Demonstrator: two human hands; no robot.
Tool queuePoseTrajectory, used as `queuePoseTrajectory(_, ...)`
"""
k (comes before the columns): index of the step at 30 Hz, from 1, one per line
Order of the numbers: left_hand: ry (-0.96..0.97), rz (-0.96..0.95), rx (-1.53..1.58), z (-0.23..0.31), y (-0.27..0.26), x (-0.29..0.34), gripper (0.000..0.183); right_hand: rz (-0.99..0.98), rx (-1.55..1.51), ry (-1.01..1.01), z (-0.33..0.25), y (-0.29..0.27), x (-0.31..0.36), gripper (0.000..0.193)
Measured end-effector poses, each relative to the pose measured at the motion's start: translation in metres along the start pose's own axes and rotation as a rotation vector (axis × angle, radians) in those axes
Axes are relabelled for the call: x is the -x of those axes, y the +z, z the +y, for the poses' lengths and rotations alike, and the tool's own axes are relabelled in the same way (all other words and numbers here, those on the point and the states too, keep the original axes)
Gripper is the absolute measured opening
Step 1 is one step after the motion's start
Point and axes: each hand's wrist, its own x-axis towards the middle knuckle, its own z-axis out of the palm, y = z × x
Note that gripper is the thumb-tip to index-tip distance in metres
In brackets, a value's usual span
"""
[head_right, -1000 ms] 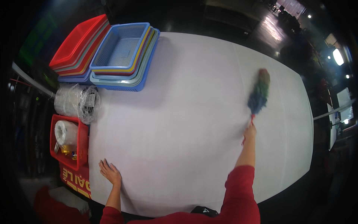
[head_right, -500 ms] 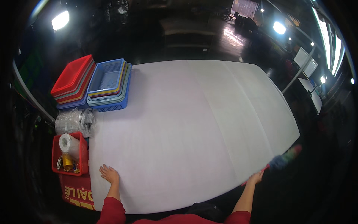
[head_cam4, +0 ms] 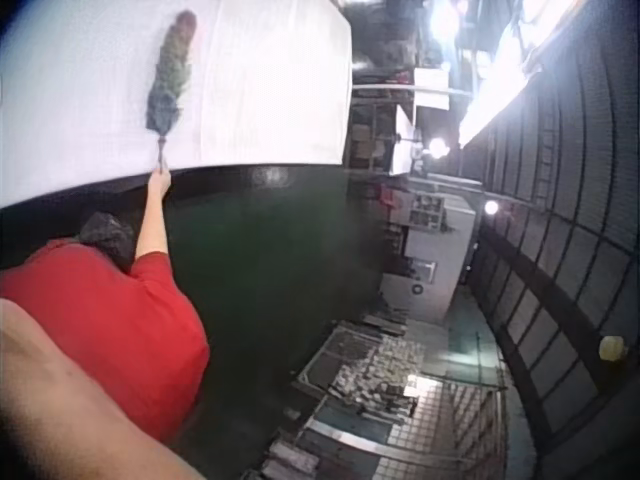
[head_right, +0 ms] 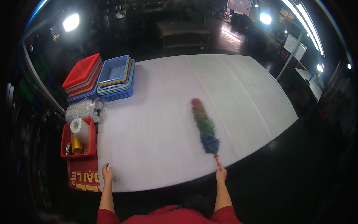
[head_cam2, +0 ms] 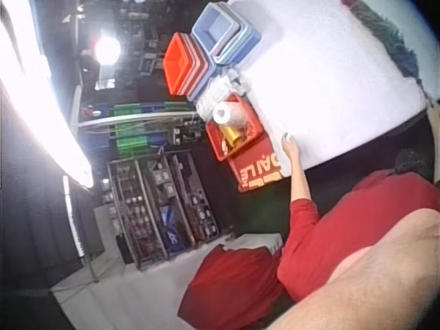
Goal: The person unplugged a fan, moved several containers and objects, and then used a duster and a cloth to wipe down a long table surface.
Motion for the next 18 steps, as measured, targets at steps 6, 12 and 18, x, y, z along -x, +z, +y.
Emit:
queuePoseTrajectory(6, -0.29, 0.056, 0.123, -0.11, -0.048, 0.089, 0.021, 0.493, -0.52, 0.912, 0.083, -0.149, 0.055, 0.03)
queuePoseTrajectory(12, -0.432, 0.076, 0.163, -0.133, -0.073, 0.15, 0.018, 0.766, -0.812, 0.855, 0.116, -0.186, -0.004, 0.023)
queuePoseTrajectory(18, -0.378, 0.095, 0.442, -0.116, -0.082, 0.155, 0.019, 0.13, -0.211, 0.183, -0.018, -0.026, 0.026, 0.031)
